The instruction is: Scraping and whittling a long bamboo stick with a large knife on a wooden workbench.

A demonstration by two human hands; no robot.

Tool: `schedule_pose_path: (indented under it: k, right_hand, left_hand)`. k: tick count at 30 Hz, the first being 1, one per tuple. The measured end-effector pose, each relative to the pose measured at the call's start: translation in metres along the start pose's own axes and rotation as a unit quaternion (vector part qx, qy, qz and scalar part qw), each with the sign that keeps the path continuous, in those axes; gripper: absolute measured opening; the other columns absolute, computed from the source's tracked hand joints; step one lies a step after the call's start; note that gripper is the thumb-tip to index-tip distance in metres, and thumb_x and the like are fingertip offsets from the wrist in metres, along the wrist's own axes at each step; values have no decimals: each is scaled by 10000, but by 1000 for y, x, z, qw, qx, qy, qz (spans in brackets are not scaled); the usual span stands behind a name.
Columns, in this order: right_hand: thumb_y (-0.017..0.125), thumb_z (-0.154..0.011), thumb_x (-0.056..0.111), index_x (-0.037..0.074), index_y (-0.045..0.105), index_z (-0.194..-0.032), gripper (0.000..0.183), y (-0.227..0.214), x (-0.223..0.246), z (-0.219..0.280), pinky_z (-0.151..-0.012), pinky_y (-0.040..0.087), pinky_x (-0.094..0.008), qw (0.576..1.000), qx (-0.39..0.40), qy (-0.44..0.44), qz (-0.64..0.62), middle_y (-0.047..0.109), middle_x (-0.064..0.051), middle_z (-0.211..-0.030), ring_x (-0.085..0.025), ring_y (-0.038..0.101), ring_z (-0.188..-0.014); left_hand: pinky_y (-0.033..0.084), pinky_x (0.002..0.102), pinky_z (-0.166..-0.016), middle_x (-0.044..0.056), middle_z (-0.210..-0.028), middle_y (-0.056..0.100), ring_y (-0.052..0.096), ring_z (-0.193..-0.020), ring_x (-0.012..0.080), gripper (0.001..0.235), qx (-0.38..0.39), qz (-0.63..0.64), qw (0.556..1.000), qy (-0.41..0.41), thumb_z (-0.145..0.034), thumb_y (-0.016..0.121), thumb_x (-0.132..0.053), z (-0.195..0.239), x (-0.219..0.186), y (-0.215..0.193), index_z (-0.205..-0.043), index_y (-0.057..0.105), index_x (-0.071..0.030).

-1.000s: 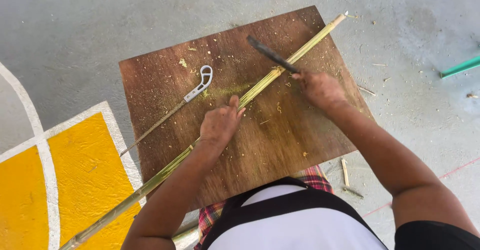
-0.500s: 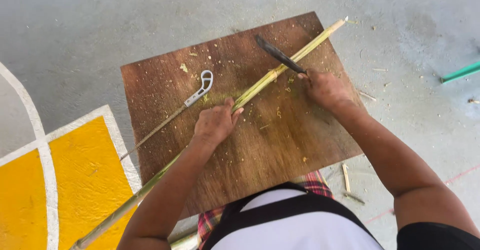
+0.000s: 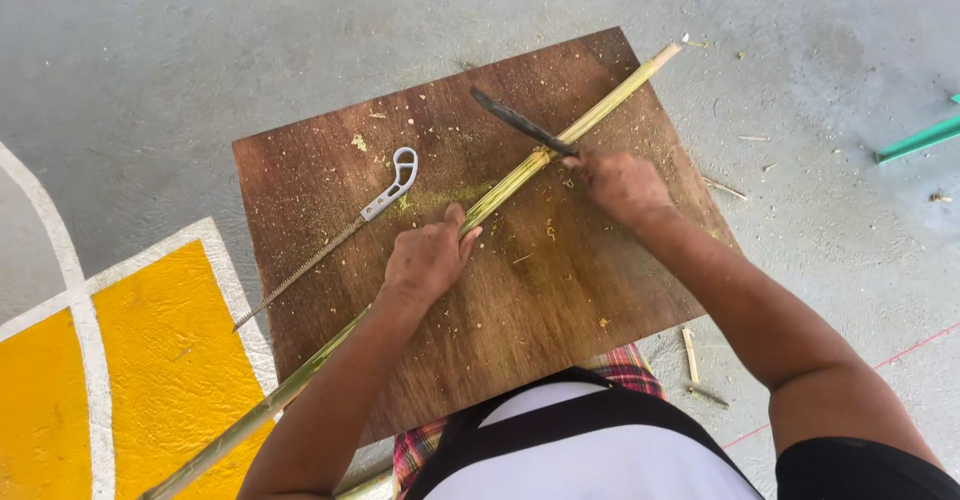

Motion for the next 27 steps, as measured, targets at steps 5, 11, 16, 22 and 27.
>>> schedule_pose_path:
  k: [5, 11, 16, 22, 27]
  right_hand:
    - [363, -1195, 394, 47, 596, -1286, 428, 7, -132, -80, -730, 604, -485, 984, -113, 134, -39, 731, -255, -1004, -357, 731, -868]
    - [409, -1130, 268, 51, 586, -1258, 308, 25, -89, -59, -694, 630, -521, 988, -130, 65, 53, 706, -242, -973, -387, 722, -828]
    - [346, -1132, 270, 87, 505, -1360, 333, 7, -73, -47, -898, 443, -499, 997, -34, 33, 66, 739, -205, -835, -324, 784, -684]
    - [430, -1136, 434, 62, 637, -1218, 433, -6, -131, -105, -794, 562, -570, 965, -192, 151, -100, 713, -277, -1019, -447, 700, -933]
    - [325, -1141, 433, 59, 566, -1320, 479, -7, -90, -79, -669, 608, -496, 981, -98, 154, -70, 705, -233, -910, -351, 739, -806]
  left_hand:
    - [577, 339, -426, 52, -628, 598, 584, -447, 172, 393, 20, 21, 999, -23, -1087, 360, -467, 5, -5, -10, -1196, 450, -100]
    - [568, 322, -422, 55, -671, 600, 582, -469, 166, 424, 52, 16, 998, -27, -1077, 337, -474, 1, -1, -10, -1214, 449, -89]
    - [556, 312, -380, 50, -677, 591, 576, -450, 155, 437, 5, -31, 999, 8, -1084, 334, -463, -1, 4, -5, -1241, 465, -76]
    - [540, 331, -442, 45, -683, 614, 577, -473, 161, 486, 18, -17, 1000, -14, -1107, 332, -499, -6, 5, -9, -1229, 515, -66]
    - [582, 350, -424, 59, -680, 601, 583, -471, 177, 538, 59, 23, 998, -32, -1061, 365, -519, -8, 3, -11, -1238, 553, -47]
Point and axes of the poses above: each hand's wrist, its own z-axis away from the middle knuckle, its own y-axis out of the palm, x = y × z, the point moved 3 cm from there along -z, towards the middle knuckle
